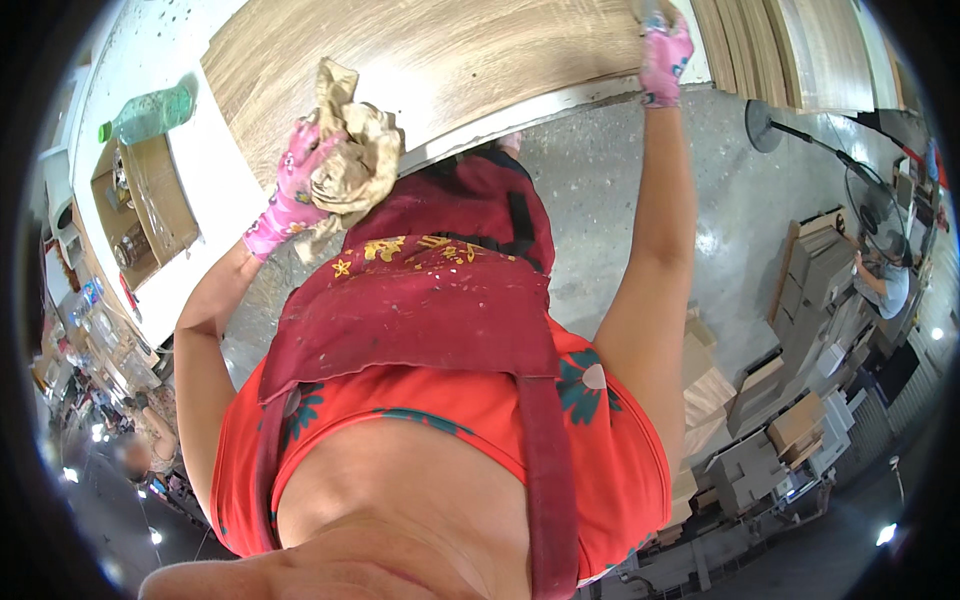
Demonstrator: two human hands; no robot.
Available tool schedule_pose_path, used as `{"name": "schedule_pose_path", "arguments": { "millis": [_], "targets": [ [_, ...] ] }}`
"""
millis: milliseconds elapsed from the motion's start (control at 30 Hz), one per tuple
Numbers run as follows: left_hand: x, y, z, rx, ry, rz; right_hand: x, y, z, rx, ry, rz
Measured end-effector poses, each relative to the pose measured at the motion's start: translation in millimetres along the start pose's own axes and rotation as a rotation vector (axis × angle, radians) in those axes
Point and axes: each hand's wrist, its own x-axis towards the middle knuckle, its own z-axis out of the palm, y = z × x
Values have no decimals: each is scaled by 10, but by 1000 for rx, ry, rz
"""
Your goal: The person wipes wood panels with a cloth and a sanding block, then stacks the panels together.
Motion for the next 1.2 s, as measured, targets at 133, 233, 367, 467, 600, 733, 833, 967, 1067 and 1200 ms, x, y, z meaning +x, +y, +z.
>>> {"name": "schedule_pose_path", "arguments": {
  "millis": [133,233,367,467,600,733,833,967,1067,1200],
  "targets": [
    [301,64,344,-98,15,34,-270,-406,426,-31,50,-16],
    [943,154,726,-221,-30,99,-328,-535,445,-86,74,38],
    [1827,126,1415,-254,-24,232,-359,-647,441,237,149,100],
    [2455,258,1600,-213,-101,291,-328,-437,270,538,127,178],
    [3072,552,1767,-88,-221,196,-337,-136,113,675,201,363],
    [3440,630,1911,-133,-213,237,-515,-534,131,700,368,597],
    [3708,758,1894,-175,-199,236,-744,412,-372,-68,225,-111],
    [3890,794,2118,-204,-142,142,-766,-551,-550,-221,396,-194],
    [3796,874,2118,-274,-97,29,-674,-1273,-447,-433,392,-220],
    [3493,945,2193,-564,228,47,-361,-1593,-130,0,-26,-186]
  ]
}}
